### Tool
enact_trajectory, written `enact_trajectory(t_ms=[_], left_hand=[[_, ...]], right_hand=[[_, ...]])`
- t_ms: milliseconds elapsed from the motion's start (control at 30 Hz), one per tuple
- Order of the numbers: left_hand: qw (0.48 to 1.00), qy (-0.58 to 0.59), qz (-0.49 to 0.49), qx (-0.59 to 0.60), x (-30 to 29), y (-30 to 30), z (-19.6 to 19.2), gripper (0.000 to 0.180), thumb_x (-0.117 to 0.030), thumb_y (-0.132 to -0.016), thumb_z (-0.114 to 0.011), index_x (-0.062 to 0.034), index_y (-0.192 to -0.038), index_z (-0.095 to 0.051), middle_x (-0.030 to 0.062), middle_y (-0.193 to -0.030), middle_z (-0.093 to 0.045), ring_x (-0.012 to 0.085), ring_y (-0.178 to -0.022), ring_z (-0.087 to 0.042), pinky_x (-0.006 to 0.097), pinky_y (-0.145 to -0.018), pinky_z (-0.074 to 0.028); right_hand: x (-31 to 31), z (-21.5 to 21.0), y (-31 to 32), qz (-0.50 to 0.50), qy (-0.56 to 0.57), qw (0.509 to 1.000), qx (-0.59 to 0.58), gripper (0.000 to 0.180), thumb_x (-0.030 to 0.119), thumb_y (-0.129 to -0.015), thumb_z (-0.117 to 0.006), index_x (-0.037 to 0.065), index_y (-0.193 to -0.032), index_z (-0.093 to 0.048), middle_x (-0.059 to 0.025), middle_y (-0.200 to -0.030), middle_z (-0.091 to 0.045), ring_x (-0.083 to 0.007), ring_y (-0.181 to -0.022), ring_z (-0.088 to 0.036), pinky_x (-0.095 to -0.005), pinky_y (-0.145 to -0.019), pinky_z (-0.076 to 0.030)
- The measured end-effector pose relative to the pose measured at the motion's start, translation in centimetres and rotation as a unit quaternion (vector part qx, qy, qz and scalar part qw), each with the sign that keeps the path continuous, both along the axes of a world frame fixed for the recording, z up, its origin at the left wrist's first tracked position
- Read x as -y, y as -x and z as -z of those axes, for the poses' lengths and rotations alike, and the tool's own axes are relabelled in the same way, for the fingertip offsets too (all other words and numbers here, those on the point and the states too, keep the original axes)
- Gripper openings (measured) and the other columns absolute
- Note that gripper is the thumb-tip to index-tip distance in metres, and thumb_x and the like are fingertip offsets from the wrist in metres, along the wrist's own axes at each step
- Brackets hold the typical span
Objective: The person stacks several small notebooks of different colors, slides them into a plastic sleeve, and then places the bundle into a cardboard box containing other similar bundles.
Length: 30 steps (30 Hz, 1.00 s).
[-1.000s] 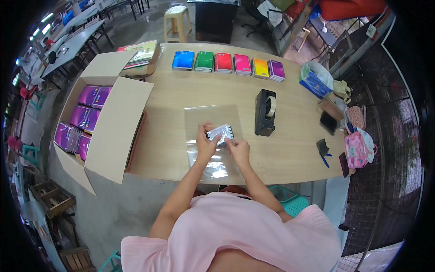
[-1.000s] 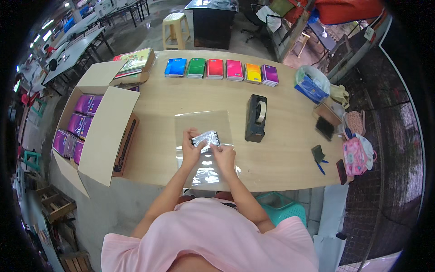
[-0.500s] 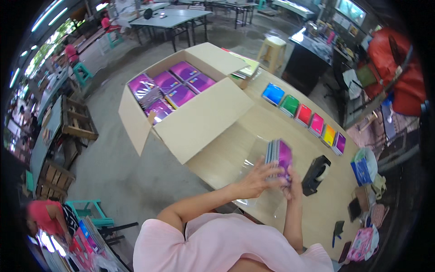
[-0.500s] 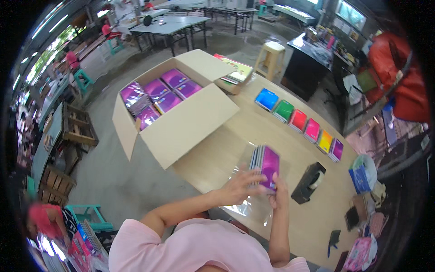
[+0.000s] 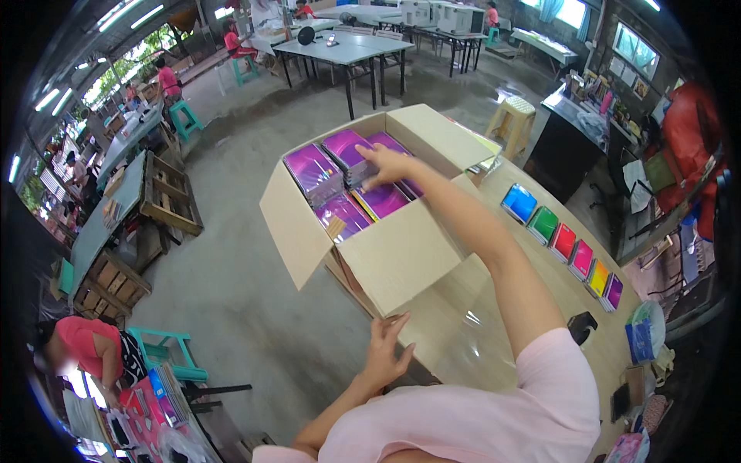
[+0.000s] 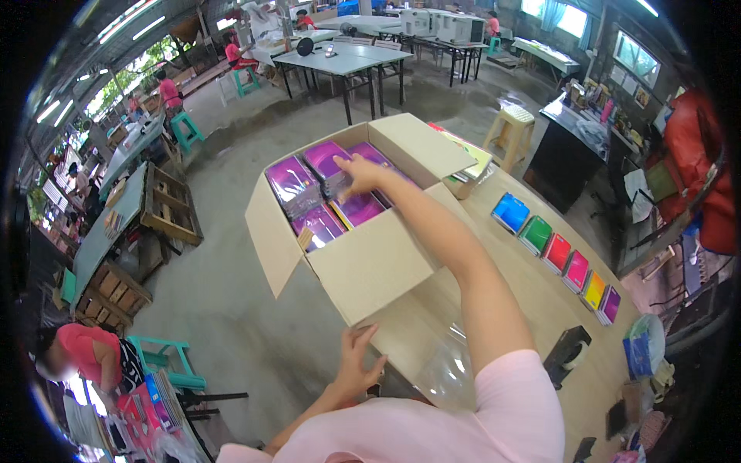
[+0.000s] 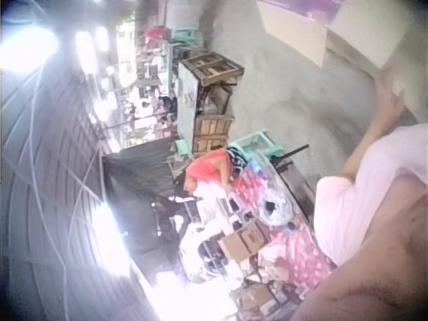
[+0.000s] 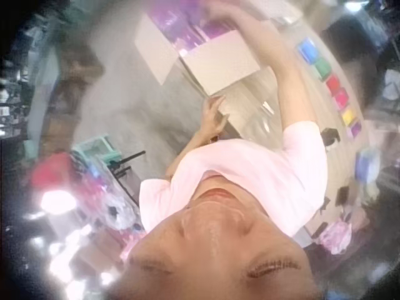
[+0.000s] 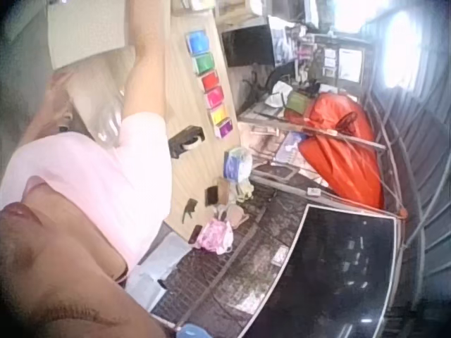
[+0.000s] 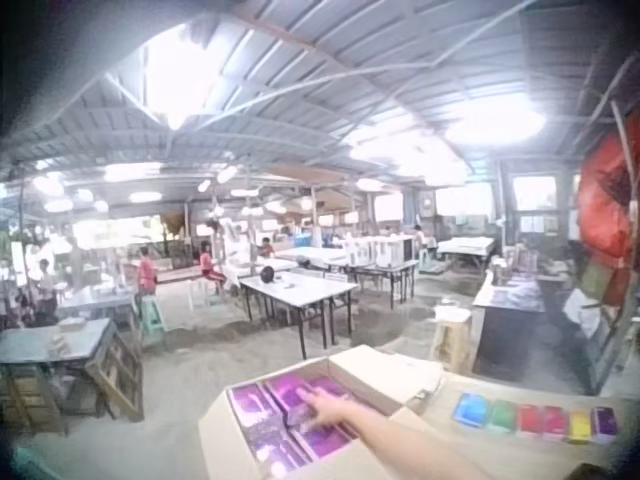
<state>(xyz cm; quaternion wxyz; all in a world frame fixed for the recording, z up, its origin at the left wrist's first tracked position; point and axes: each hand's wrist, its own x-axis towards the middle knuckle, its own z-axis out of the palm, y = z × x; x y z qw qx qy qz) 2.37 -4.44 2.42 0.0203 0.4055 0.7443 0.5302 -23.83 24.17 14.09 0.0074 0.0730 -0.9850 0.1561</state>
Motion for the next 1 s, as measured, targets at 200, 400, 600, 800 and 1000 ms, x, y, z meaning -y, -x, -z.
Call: enact_trajectory(t_ms=[200, 400, 600, 800, 1000], left_hand=[[0.989, 0.086, 0.116, 0.032, -2.5, 1.4, -0.1, 0.058, -0.012, -0.079, -0.073, -0.0097, -0.133, -0.053, 0.019, -0.135, -0.043, 0.0341, -0.116, -0.053, 0.042, -0.098, -0.044], [0.947, 0.146, 0.287, 0.007, -10.6, 0.6, 2.4, 0.05, -0.012, -0.08, -0.07, -0.0081, -0.127, -0.056, 0.0144, -0.13, -0.05, 0.0291, -0.113, -0.056, 0.041, -0.088, -0.051], [0.926, -0.047, 0.34, 0.156, -28.4, -3.2, 8.1, 0.039, -0.022, -0.08, -0.073, -0.0052, -0.114, -0.063, 0.0201, -0.117, -0.057, 0.0341, -0.115, -0.053, 0.044, -0.092, -0.047], [0.991, 0.131, 0.016, -0.017, -50.6, 5.0, 10.5, 0.057, -0.038, -0.078, -0.076, 0.0013, -0.116, -0.06, 0.0221, -0.121, -0.053, 0.0377, -0.113, -0.05, 0.047, -0.1, -0.04], [0.974, 0.22, -0.047, -0.036, -65.3, 6.2, 11.7, 0.063, -0.044, -0.075, -0.079, 0.004, -0.111, -0.061, 0.024, -0.125, -0.05, 0.0411, -0.114, -0.051, 0.048, -0.095, -0.047]], right_hand=[[-3.0, 1.7, 0.4, 0.14, 0.002, 0.989, -0.051, 0.084, 0.036, -0.075, -0.077, 0.017, -0.146, -0.037, -0.0327, -0.132, -0.045, -0.0447, -0.118, -0.053, -0.0499, -0.094, -0.048], [2.8, -1.2, -11.9, 0.095, 0.205, 0.839, -0.495, 0.042, 0.015, -0.08, -0.068, 0.008, -0.121, -0.061, -0.0183, -0.108, -0.062, -0.0368, -0.095, -0.06, -0.0457, -0.082, -0.05], [-3.7, 2.9, -41.2, 0.125, 0.201, 0.935, -0.264, 0.034, 0.016, -0.079, -0.075, 0.015, -0.114, -0.071, -0.0047, -0.078, -0.061, -0.0198, -0.064, -0.056, -0.033, -0.06, -0.047], [-4.7, 6.5, -59.0, 0.364, 0.394, 0.844, 0.021, 0.035, 0.014, -0.079, -0.076, 0.013, -0.114, -0.071, -0.0039, -0.082, -0.068, -0.0131, -0.065, -0.059, -0.0272, -0.061, -0.048], [-6.6, 9.6, -62.8, 0.429, 0.526, 0.734, 0.006, 0.033, 0.013, -0.079, -0.077, 0.012, -0.112, -0.073, -0.0039, -0.083, -0.07, -0.0117, -0.067, -0.058, -0.0259, -0.062, -0.047]])
